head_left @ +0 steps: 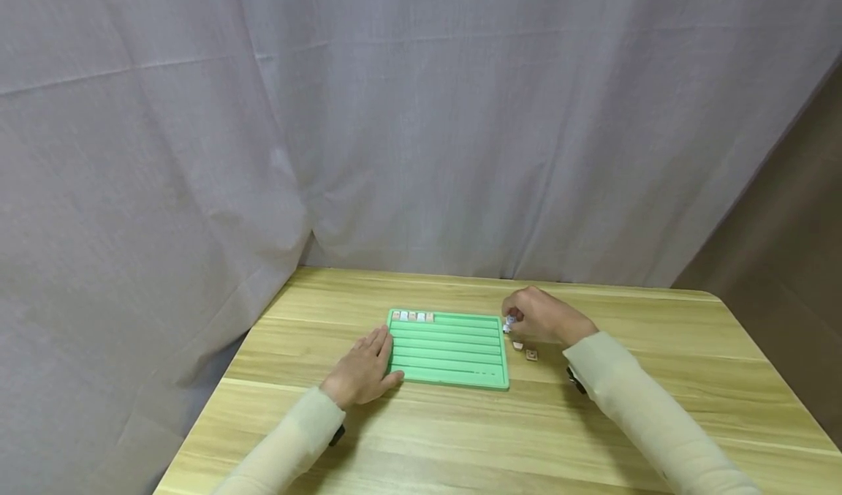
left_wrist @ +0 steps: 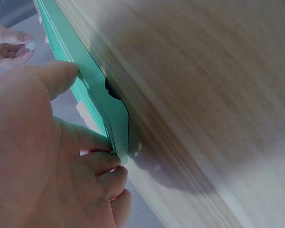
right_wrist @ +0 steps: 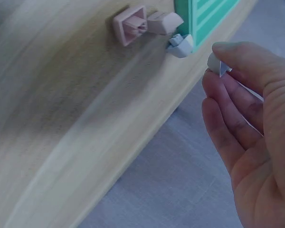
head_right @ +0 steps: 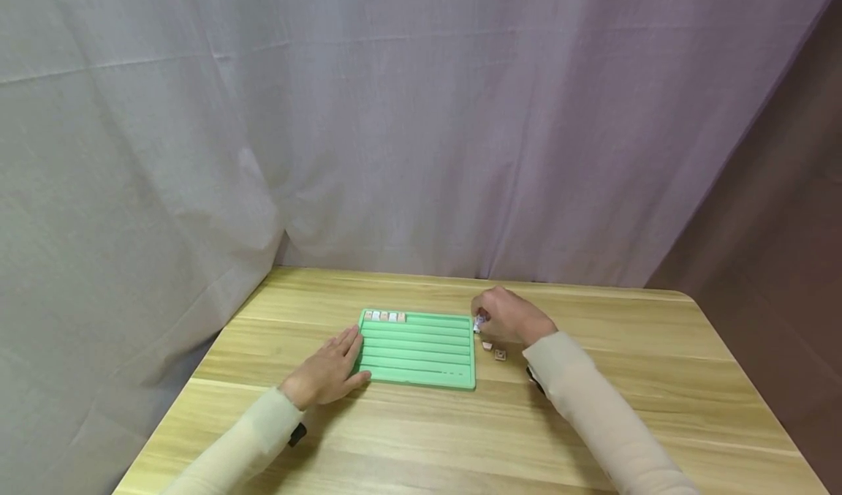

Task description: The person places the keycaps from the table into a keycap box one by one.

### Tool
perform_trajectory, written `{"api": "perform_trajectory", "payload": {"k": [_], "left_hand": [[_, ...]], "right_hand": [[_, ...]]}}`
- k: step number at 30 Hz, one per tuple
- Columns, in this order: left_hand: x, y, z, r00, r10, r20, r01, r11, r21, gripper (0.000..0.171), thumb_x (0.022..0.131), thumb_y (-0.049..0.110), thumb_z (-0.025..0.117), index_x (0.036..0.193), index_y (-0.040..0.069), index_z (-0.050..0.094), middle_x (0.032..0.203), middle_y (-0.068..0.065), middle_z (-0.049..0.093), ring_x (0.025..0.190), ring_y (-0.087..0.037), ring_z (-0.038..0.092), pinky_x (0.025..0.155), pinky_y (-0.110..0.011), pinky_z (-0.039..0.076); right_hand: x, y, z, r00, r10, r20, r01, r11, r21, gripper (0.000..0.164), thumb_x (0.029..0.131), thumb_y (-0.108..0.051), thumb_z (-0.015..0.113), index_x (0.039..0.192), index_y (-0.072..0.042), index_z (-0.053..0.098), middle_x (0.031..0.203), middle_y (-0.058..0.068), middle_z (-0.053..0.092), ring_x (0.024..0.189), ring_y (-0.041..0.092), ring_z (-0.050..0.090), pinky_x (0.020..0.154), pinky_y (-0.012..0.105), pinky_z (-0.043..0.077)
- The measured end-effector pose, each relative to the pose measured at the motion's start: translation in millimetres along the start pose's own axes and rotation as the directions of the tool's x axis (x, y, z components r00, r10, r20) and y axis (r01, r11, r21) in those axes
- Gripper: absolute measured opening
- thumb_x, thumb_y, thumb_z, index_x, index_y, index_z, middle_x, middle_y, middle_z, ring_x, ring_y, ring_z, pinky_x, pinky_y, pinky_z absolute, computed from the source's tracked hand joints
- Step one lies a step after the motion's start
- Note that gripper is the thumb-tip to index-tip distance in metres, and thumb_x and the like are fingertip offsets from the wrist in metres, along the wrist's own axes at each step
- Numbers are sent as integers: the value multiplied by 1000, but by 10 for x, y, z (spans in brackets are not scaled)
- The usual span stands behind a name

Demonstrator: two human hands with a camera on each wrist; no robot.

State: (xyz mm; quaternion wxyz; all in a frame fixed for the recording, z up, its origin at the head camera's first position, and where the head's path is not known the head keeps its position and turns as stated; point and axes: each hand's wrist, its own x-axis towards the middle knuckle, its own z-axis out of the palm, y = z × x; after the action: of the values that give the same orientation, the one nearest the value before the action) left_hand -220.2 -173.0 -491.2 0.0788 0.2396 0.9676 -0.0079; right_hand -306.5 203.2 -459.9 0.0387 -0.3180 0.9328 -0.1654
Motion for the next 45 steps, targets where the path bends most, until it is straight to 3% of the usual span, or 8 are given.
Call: {"api": "perform_trajectory", "payload": {"k": [8,13,27,45], "left_hand": [[-7,-1,20,1000,7,-10,-7,1000,-21,80,110,52,48,161,-8,33,173,-25,27,161,-38,30,132,-50,31],[-10,-4,28,1000,9,-9,-9,1000,-26,81,110,52,48,161,-8,32,173,-25,26,162,-38,29,132,-50,31],[-17,3,-3,1000,6,5,-6,1000,-18,81,110,53,48,162,-7,31,173,-24,26,162,-36,28,132,-49,31],[8,-18,-6,1000,0,13,0,1000,-16,82,110,53,47,163,-6,30,174,-23,25,162,-36,28,132,-49,31]], "right_hand": [[55,-59,-5,999,-22,-22,22,999,-42,14,87,-1,76,82,-14,73,78,-7,62,74,7,54,62,21,47],[101,-86,-10,999,-35,-10,34,997,-67,8,89,-3,76,90,-10,76,80,-8,64,74,6,55,63,22,51],[216,-166,24,994,-105,-19,104,993,-49,6,91,-2,76,94,-7,77,86,-4,71,78,7,62,69,22,57],[254,-209,20,997,-71,-2,71,997,-38,8,90,-4,80,96,-7,77,87,-5,71,79,6,62,70,22,57]]}}
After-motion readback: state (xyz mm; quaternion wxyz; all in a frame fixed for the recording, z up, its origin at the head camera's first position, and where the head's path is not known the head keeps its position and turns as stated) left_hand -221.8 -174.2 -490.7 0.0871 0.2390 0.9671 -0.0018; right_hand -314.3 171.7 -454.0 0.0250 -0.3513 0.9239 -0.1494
